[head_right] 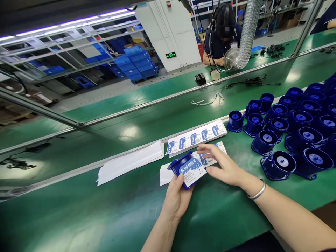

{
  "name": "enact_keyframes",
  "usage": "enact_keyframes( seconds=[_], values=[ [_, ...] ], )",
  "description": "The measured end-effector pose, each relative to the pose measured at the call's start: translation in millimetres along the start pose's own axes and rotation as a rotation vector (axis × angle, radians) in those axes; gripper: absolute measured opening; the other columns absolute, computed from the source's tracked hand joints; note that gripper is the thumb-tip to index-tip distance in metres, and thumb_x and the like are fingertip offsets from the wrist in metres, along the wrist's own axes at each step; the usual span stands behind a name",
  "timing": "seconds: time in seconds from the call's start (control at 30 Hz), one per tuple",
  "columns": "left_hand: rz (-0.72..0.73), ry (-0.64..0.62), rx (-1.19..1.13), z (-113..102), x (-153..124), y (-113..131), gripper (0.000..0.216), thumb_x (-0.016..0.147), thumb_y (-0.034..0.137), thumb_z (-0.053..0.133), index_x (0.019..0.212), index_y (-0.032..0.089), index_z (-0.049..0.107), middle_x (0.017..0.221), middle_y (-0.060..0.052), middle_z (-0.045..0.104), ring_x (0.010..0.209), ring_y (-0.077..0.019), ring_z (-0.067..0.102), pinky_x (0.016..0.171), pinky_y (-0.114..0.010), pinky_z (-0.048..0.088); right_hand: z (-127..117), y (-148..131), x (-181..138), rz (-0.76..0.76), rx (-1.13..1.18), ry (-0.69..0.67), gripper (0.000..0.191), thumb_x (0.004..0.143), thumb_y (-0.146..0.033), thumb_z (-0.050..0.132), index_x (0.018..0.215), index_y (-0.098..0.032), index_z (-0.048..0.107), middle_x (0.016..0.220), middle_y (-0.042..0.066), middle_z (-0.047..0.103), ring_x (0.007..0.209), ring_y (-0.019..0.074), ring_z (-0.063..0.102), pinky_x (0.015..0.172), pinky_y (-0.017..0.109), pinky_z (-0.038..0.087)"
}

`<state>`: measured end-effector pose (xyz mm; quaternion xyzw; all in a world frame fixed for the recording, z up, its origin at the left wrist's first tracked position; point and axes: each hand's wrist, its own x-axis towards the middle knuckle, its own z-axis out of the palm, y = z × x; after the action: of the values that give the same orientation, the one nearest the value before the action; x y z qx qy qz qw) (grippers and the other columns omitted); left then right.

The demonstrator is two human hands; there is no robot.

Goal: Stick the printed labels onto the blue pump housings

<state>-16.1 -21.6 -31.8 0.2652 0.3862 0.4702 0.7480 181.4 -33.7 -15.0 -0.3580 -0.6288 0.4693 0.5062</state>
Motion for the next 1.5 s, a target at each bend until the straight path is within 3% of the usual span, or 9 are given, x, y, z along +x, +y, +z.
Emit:
enact_keyframes(
  seconds=[0.03,0.1,0.2,0.4,0.57,0.77,1.13,1.37,1.5],
  values=[
    [0.004,0.020,-0.003,0.0,0.6,0.0,0.060,0.071,0.042,0.088,0.123,0.024,0.066,0.123,-0.009,0.072,0.123,-0.0306,0.062,0.111,-0.047,0.044,-0.1,-1.2,-0.1,0.011,-0.011,0.066,0.040,0.096,-0.031,0.055,0.135,-0.025,0.048,0.132,0.010,0.057,0.123,0.0265,0.057,0.106,0.044,0.046],
    [0.009,0.036,-0.010,0.5,0.9,-0.3,0.058,0.071,0.041,0.088,0.122,0.024,0.067,0.121,-0.009,0.073,0.120,-0.0293,0.063,0.110,-0.046,0.046,2.4,-3.4,-0.6,0.038,-0.111,0.158,0.018,0.100,-0.037,0.052,0.108,-0.023,0.058,0.102,0.006,0.062,0.096,0.0217,0.061,0.089,0.038,0.049],
    [0.024,0.017,-0.013,1.3,-0.1,-2.1,0.058,0.071,0.039,0.088,0.123,0.023,0.067,0.125,-0.010,0.071,0.122,-0.0296,0.062,0.109,-0.047,0.046,10.0,-6.4,-2.2,0.030,-0.265,0.179,0.024,0.100,-0.042,0.055,0.086,-0.022,0.053,0.082,0.001,0.056,0.077,0.0171,0.053,0.074,0.032,0.044],
    [0.039,-0.006,0.026,0.9,-2.6,-6.4,0.065,0.069,0.036,0.090,0.127,0.022,0.064,0.122,-0.011,0.072,0.121,-0.0325,0.063,0.109,-0.049,0.047,17.6,-8.6,-4.8,-0.014,-0.372,0.231,0.032,0.100,-0.038,0.056,0.076,-0.021,0.044,0.072,-0.003,0.048,0.066,0.0134,0.046,0.064,0.029,0.036],
    [0.023,-0.028,0.043,3.2,-3.9,-5.0,0.075,0.067,0.034,0.091,0.134,0.022,0.060,0.127,-0.013,0.069,0.124,-0.0351,0.061,0.107,-0.049,0.048,18.4,-10.0,-5.1,-0.116,-0.434,0.249,0.034,0.104,-0.025,0.049,0.072,-0.021,0.036,0.068,-0.003,0.040,0.064,0.0130,0.040,0.062,0.029,0.032],
    [-0.016,-0.081,0.050,5.6,-8.6,-2.0,0.068,0.063,0.033,0.093,0.124,0.020,0.067,0.120,-0.013,0.073,0.120,-0.0364,0.064,0.106,-0.050,0.050,18.5,-13.7,-4.8,-0.252,-0.511,0.240,0.035,0.103,-0.016,0.045,0.074,-0.023,0.029,0.069,-0.003,0.036,0.066,0.0144,0.036,0.064,0.030,0.030],
    [0.033,-0.143,0.081,-10.0,-17.3,-3.8,0.074,0.057,0.035,0.094,0.125,0.023,0.068,0.112,-0.012,0.076,0.115,-0.0380,0.067,0.104,-0.052,0.051,29.5,-8.6,-5.1,-0.257,-0.441,0.199,0.035,0.104,-0.018,0.043,0.073,-0.024,0.028,0.069,-0.003,0.035,0.065,0.0146,0.036,0.062,0.030,0.030],
    [0.008,-0.130,0.076,-10.9,-15.4,-4.3,0.075,0.054,0.038,0.095,0.124,0.024,0.069,0.115,-0.012,0.076,0.118,-0.0395,0.065,0.106,-0.053,0.049,37.4,-4.8,-8.2,-0.168,-0.249,0.249,0.034,0.104,-0.027,0.044,0.071,-0.023,0.036,0.072,-0.001,0.039,0.070,0.0162,0.043,0.065,0.031,0.036],
    [-0.024,-0.141,0.065,-12.8,-16.6,-5.6,0.079,0.053,0.041,0.095,0.125,0.024,0.068,0.114,-0.012,0.076,0.119,-0.0409,0.064,0.106,-0.053,0.050,44.4,5.4,-11.0,0.036,-0.037,0.328,0.033,0.100,-0.048,0.053,0.080,-0.024,0.042,0.081,0.000,0.045,0.076,0.0169,0.046,0.070,0.032,0.042]
  ],
)
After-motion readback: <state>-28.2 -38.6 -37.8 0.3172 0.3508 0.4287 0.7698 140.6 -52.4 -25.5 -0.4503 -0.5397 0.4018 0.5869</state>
